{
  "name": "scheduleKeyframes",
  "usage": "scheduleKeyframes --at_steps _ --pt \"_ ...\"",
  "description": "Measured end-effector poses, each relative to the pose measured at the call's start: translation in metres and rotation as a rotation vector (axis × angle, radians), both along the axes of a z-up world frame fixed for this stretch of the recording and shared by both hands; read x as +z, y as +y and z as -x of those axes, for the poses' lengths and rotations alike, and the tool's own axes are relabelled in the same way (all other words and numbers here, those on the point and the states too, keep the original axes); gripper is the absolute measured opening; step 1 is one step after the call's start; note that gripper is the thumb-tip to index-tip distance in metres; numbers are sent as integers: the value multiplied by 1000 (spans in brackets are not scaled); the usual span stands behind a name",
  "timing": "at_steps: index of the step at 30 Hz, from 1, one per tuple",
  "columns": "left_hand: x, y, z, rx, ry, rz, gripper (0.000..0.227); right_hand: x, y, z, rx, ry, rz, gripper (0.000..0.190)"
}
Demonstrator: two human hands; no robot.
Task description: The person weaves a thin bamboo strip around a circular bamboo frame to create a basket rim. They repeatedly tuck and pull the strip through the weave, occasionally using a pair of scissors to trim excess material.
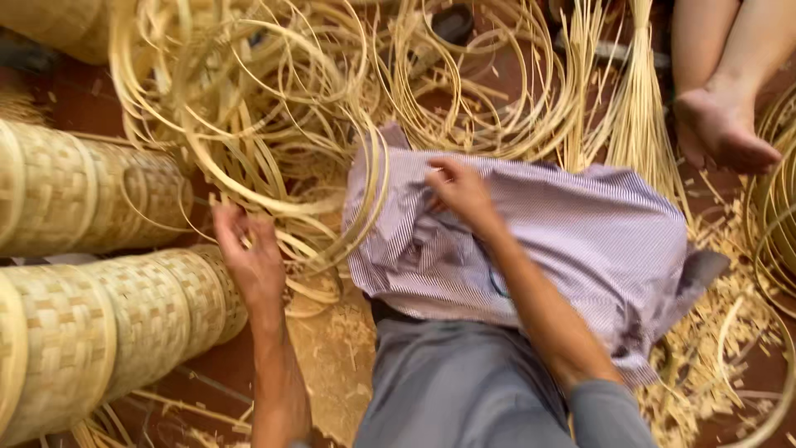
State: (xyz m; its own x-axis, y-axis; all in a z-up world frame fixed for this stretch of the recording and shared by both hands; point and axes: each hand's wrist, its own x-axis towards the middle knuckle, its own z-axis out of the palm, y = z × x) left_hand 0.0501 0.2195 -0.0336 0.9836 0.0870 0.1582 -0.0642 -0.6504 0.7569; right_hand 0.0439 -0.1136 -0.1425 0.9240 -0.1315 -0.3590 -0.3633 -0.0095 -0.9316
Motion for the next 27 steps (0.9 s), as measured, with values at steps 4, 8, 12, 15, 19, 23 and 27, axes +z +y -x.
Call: scheduleKeyframes --at_steps 4,8,12,15,19,23,27 --pt "-33 20 48 54 840 269 53 -18 72 -61 134 99 394 47" --pt "-61 15 98 306 782 670 49 11 64 -55 207 260 217 57" --pt "-69 37 90 644 639 1237 51 59 15 0 259 207 224 62" --pt "-55 61 81 691 451 1192 38 87 -16 50 303 352 393 52" --pt "-27 53 77 425 447 700 47 94 -43 95 61 185 86 55" --pt "-22 -8 66 164 223 484 39 82 -63 105 -281 58 -48 41" --pt "7 -36 37 -179 32 506 33 97 -70 113 -391 -377 7 19"
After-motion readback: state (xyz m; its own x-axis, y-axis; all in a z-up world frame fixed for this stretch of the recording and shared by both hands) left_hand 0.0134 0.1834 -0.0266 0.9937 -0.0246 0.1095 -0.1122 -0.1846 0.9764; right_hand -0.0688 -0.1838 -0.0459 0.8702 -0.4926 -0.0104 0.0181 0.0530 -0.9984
